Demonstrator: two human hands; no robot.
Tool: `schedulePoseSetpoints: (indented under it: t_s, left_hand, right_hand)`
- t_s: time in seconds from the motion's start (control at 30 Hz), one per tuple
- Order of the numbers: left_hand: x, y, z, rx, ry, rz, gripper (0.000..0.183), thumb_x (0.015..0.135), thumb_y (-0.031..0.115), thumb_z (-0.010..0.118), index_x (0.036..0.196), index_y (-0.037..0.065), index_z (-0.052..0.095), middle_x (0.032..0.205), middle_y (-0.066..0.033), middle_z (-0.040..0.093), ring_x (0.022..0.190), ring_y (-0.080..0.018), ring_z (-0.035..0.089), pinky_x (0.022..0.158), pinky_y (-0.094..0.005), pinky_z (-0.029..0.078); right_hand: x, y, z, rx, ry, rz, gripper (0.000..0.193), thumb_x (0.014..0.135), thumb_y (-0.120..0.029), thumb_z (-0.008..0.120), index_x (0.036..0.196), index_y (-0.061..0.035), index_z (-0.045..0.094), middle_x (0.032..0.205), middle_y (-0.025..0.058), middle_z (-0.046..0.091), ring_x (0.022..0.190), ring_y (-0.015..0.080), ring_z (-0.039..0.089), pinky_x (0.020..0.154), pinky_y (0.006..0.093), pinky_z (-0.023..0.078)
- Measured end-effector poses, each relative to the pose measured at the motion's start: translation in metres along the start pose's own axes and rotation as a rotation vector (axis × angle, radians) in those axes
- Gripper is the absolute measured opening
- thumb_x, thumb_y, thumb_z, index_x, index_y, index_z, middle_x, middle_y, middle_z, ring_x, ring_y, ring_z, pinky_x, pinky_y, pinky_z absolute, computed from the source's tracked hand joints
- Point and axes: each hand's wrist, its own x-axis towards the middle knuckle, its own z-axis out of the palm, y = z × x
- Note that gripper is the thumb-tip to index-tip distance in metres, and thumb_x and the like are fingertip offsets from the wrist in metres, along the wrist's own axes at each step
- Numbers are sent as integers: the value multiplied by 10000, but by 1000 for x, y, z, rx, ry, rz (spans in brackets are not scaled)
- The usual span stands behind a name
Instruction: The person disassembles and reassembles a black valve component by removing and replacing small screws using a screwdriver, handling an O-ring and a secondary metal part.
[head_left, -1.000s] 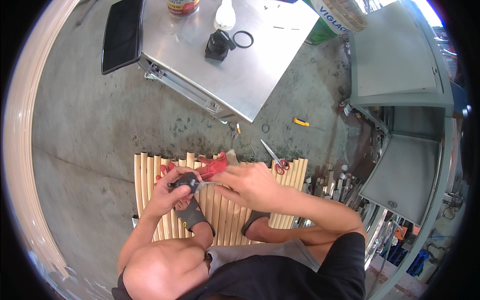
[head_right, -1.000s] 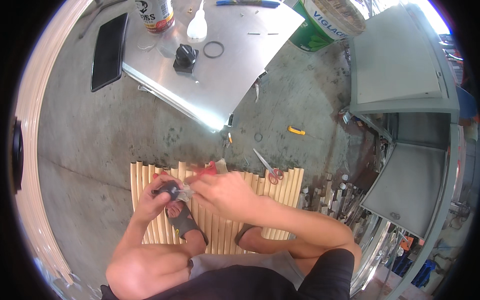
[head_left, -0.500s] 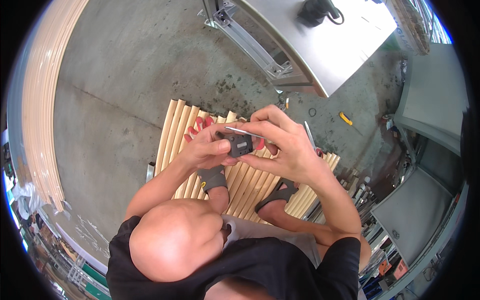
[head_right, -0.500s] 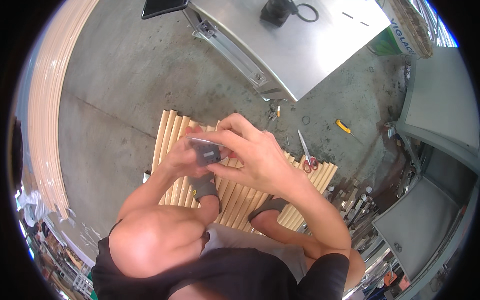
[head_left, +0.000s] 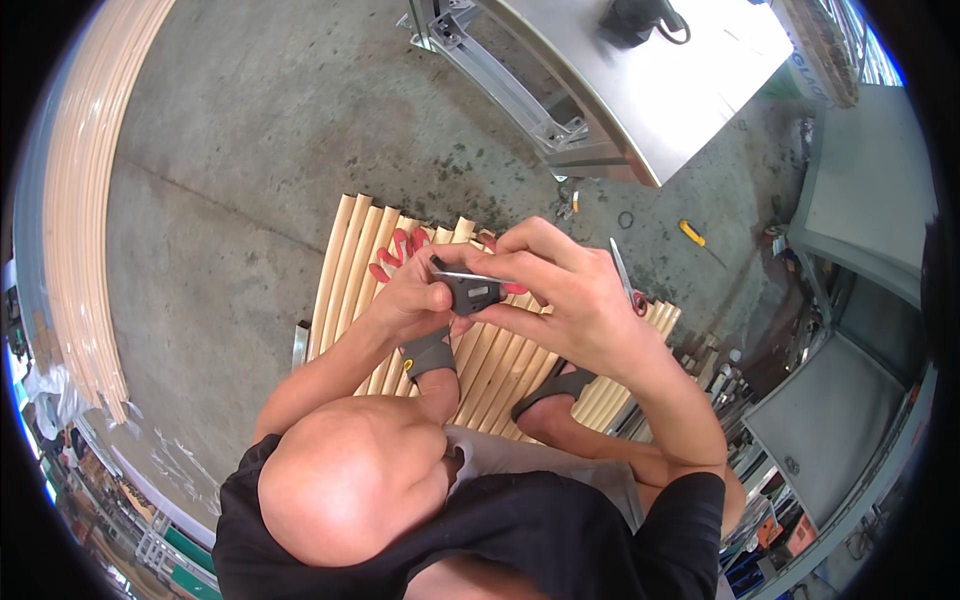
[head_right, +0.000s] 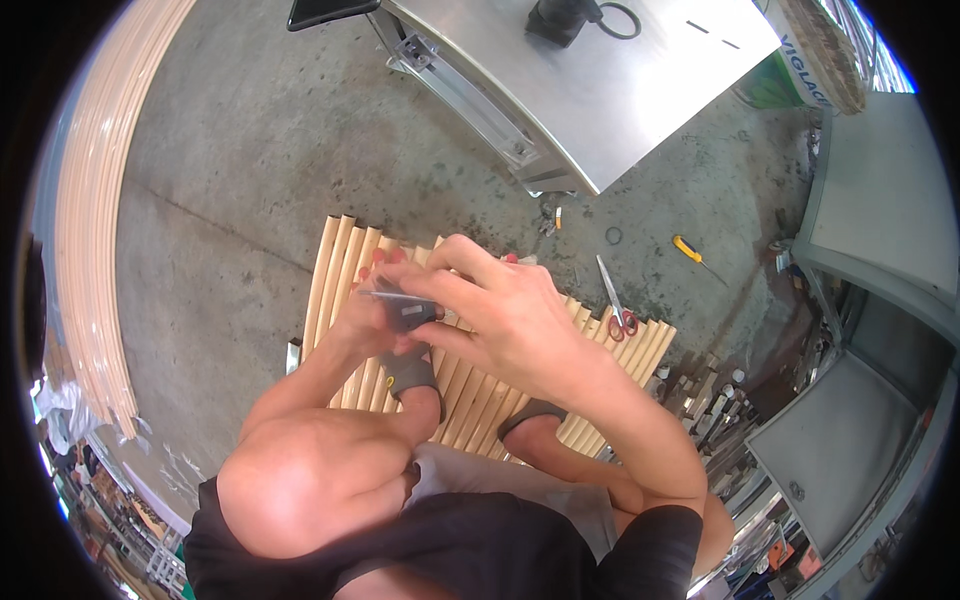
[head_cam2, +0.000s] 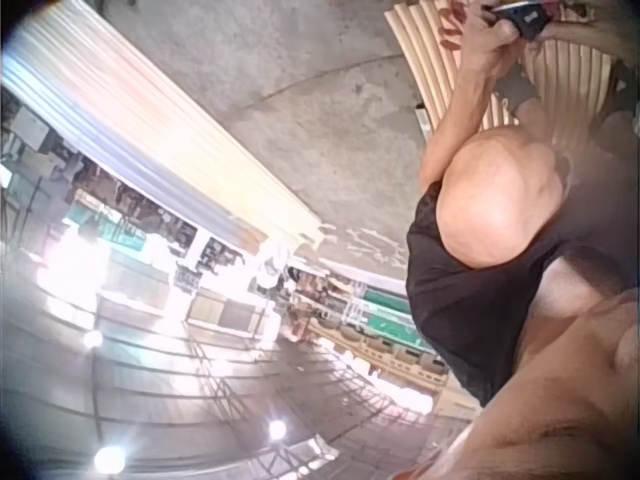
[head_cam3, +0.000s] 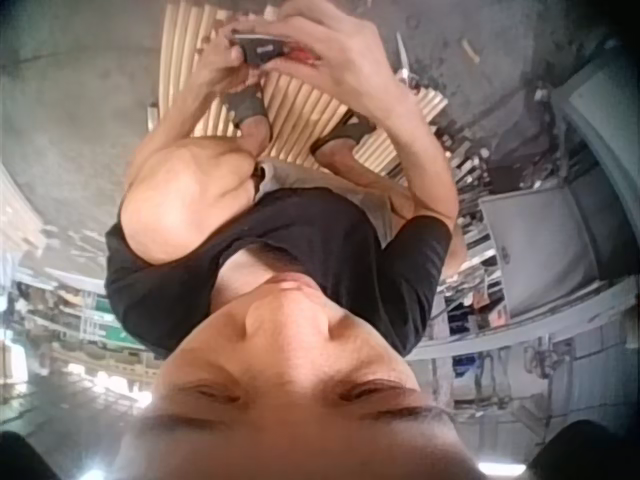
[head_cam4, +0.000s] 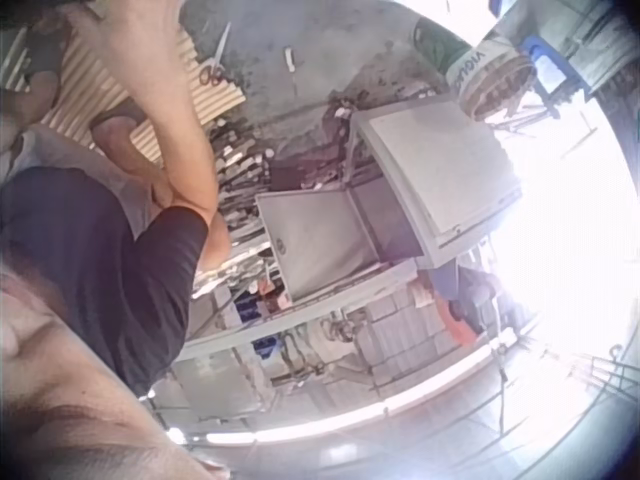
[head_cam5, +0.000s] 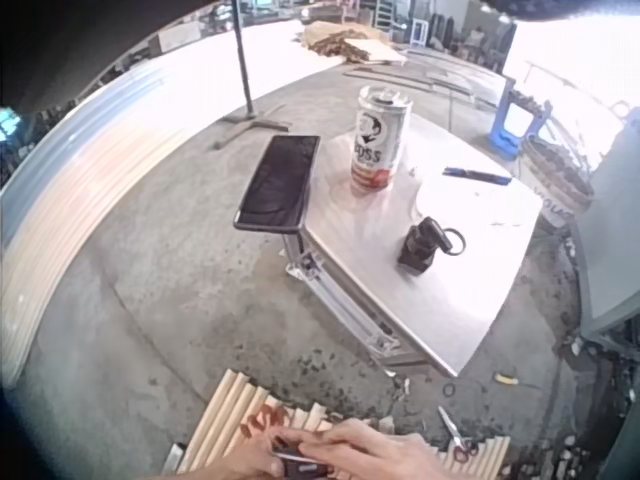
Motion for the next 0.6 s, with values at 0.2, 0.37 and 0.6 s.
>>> schedulePoseSetpoints:
  t_s: [0.2,0.37,0.6]
  left_hand:
    - [-3,-2,2,42,77,41,680,777,381,890,1274,-16,651,1021,-141,730,696,-130,668,571,-247,530]
    - [-1,11,10,88,90,-26,696,764,405,895,1263,-19,658,1014,-128,735,707,-113,663,561,-231,512]
    - [-2,19,4,104,48,-33,723,796,431,868,1314,4,600,1121,-115,705,902,-131,685,685,-263,552]
  right_hand:
    - [-1,-6,3,-20,17,19,460,720,-99,862,1157,-65,720,1003,76,631,764,230,675,630,341,560]
    - [5,-6,-3,-49,59,-51,483,719,-119,858,1182,-91,724,998,58,627,751,222,666,638,343,552]
    - [13,-9,-3,-42,12,19,480,713,-116,856,1176,-100,732,971,51,626,731,231,656,633,342,541]
